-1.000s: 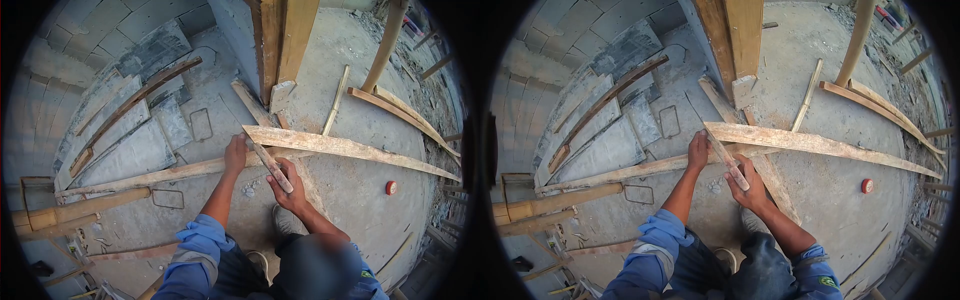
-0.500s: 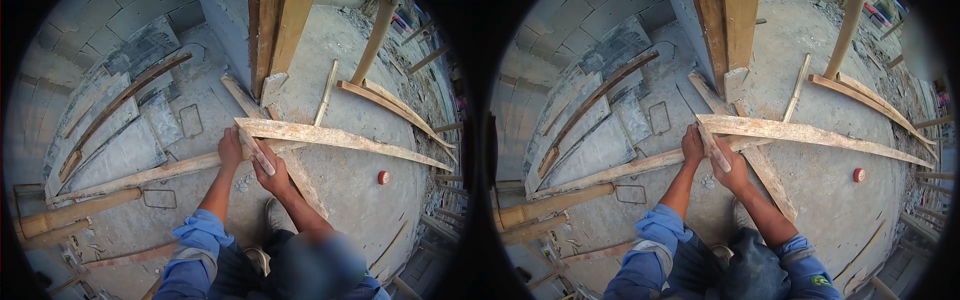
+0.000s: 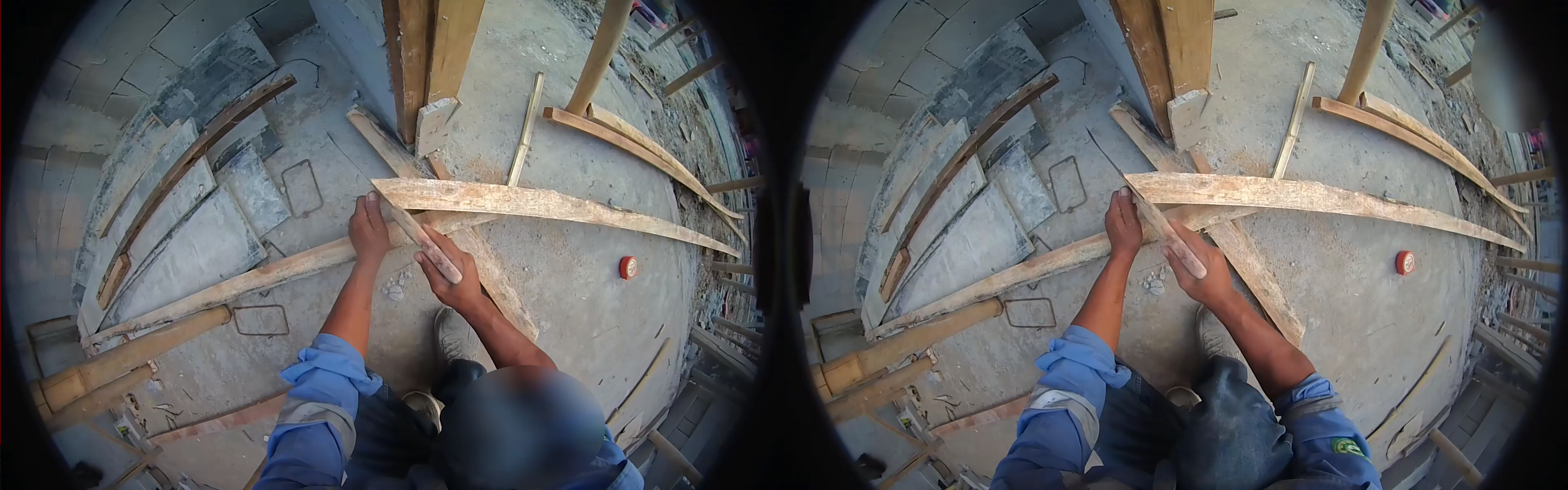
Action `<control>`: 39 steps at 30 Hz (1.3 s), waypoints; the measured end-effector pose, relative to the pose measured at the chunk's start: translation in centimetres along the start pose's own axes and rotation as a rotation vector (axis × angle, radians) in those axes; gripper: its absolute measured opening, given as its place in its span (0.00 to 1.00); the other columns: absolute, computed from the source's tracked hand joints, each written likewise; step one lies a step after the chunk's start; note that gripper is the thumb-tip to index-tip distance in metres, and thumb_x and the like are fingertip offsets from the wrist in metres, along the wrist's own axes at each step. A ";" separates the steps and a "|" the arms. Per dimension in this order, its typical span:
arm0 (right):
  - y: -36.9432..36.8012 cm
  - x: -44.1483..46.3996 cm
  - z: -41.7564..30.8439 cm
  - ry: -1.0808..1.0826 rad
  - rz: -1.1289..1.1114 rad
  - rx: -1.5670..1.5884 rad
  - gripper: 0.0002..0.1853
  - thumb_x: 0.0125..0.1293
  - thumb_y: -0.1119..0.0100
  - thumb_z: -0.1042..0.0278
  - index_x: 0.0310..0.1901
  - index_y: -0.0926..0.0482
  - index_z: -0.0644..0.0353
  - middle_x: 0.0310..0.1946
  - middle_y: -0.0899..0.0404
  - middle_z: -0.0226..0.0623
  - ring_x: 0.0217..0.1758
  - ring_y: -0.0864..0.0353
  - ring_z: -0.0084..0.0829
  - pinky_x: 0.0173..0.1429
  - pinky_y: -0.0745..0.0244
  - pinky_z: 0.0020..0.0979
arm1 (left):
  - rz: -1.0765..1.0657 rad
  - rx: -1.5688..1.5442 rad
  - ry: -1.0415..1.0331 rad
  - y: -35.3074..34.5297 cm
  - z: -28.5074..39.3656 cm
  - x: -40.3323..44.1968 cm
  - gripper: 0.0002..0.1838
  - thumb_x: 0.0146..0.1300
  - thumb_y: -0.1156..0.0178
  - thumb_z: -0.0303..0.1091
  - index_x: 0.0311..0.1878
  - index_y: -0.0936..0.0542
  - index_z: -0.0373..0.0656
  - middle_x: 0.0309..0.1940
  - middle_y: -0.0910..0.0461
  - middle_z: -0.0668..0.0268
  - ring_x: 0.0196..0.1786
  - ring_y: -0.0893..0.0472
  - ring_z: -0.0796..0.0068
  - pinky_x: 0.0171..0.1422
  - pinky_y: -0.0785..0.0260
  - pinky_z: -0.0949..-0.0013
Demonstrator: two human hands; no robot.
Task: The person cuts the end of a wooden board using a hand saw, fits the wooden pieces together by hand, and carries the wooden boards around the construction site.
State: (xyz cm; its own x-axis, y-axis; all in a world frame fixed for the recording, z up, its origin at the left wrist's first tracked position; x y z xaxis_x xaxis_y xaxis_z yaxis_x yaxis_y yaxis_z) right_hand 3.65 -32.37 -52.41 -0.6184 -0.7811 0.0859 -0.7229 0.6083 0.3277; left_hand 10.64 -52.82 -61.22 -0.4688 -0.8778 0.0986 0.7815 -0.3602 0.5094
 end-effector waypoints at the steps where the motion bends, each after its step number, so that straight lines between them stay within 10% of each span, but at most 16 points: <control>1: 2.6 -2.5 -0.5 0.015 0.015 -0.059 0.27 0.67 0.30 0.73 0.67 0.24 0.65 0.51 0.13 0.50 0.50 0.10 0.41 0.54 0.18 0.34 | -0.013 0.003 0.005 -0.2 0.4 0.6 0.27 0.83 0.61 0.52 0.41 0.24 0.37 0.25 0.22 0.50 0.30 0.22 0.48 0.38 0.33 0.50; 4: 8.6 -12.3 -1.7 0.103 -0.024 -0.243 0.29 0.64 0.28 0.74 0.66 0.24 0.68 0.55 0.14 0.52 0.53 0.10 0.44 0.56 0.16 0.35 | 0.029 0.062 0.066 -0.2 -0.1 -0.2 0.28 0.83 0.61 0.53 0.44 0.22 0.37 0.26 0.21 0.50 0.31 0.20 0.47 0.40 0.32 0.51; 10: -1.7 3.2 2.1 0.103 0.060 0.062 0.29 0.63 0.27 0.72 0.66 0.22 0.63 0.50 0.13 0.53 0.44 0.09 0.45 0.48 0.14 0.36 | 0.048 -0.030 -0.002 -0.4 0.2 0.1 0.24 0.83 0.58 0.49 0.43 0.22 0.38 0.30 0.18 0.44 0.36 0.18 0.36 0.40 0.32 0.45; 18: 8.3 -11.9 0.3 0.146 0.049 -0.210 0.28 0.62 0.25 0.70 0.62 0.21 0.69 0.50 0.13 0.51 0.43 0.09 0.45 0.47 0.13 0.36 | 0.145 0.036 0.028 -0.5 0.8 -0.6 0.23 0.83 0.58 0.48 0.42 0.22 0.39 0.30 0.18 0.46 0.35 0.18 0.38 0.37 0.32 0.47; 21: 0.8 -0.4 3.0 0.191 0.029 -0.112 0.29 0.62 0.24 0.65 0.64 0.22 0.65 0.49 0.12 0.50 0.42 0.09 0.45 0.46 0.14 0.35 | 0.004 -0.028 0.151 -0.7 0.3 -0.6 0.29 0.83 0.62 0.52 0.46 0.20 0.37 0.32 0.19 0.53 0.36 0.19 0.52 0.43 0.32 0.52; 30: 7.8 -12.7 2.5 0.027 -0.016 -0.041 0.27 0.66 0.30 0.65 0.63 0.21 0.72 0.46 0.11 0.53 0.41 0.08 0.43 0.49 0.15 0.35 | 0.104 0.157 -0.090 -0.2 0.9 -0.7 0.26 0.83 0.63 0.48 0.42 0.22 0.38 0.29 0.20 0.46 0.35 0.20 0.36 0.39 0.34 0.45; 35: -0.7 4.0 1.9 0.103 0.063 0.104 0.26 0.66 0.29 0.66 0.63 0.21 0.70 0.43 0.11 0.52 0.39 0.09 0.42 0.43 0.16 0.34 | 0.089 0.095 -0.072 -0.6 1.2 -0.2 0.24 0.82 0.63 0.45 0.40 0.24 0.38 0.29 0.19 0.47 0.35 0.19 0.38 0.39 0.33 0.44; 39: 2.5 -3.5 2.7 0.117 0.078 0.028 0.27 0.66 0.29 0.65 0.64 0.21 0.69 0.42 0.11 0.52 0.37 0.09 0.42 0.42 0.16 0.34 | 0.051 0.065 -0.095 -0.3 1.5 0.6 0.24 0.82 0.63 0.45 0.39 0.24 0.38 0.30 0.19 0.46 0.35 0.19 0.38 0.38 0.33 0.45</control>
State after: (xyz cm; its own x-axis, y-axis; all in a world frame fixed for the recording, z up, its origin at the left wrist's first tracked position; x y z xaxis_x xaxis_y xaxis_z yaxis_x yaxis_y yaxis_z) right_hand 3.19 -27.73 -54.46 -0.6343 -0.7412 0.2197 -0.6834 0.6704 0.2891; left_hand 9.50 -52.80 -60.02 -0.4689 -0.8592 0.2047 0.7782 -0.2922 0.5559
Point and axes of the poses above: each hand's wrist, its own x-axis towards the middle knuckle, its own y-axis out of the back of the hand, z = x × y, the point moved 6 cm from there along x, towards the middle knuckle
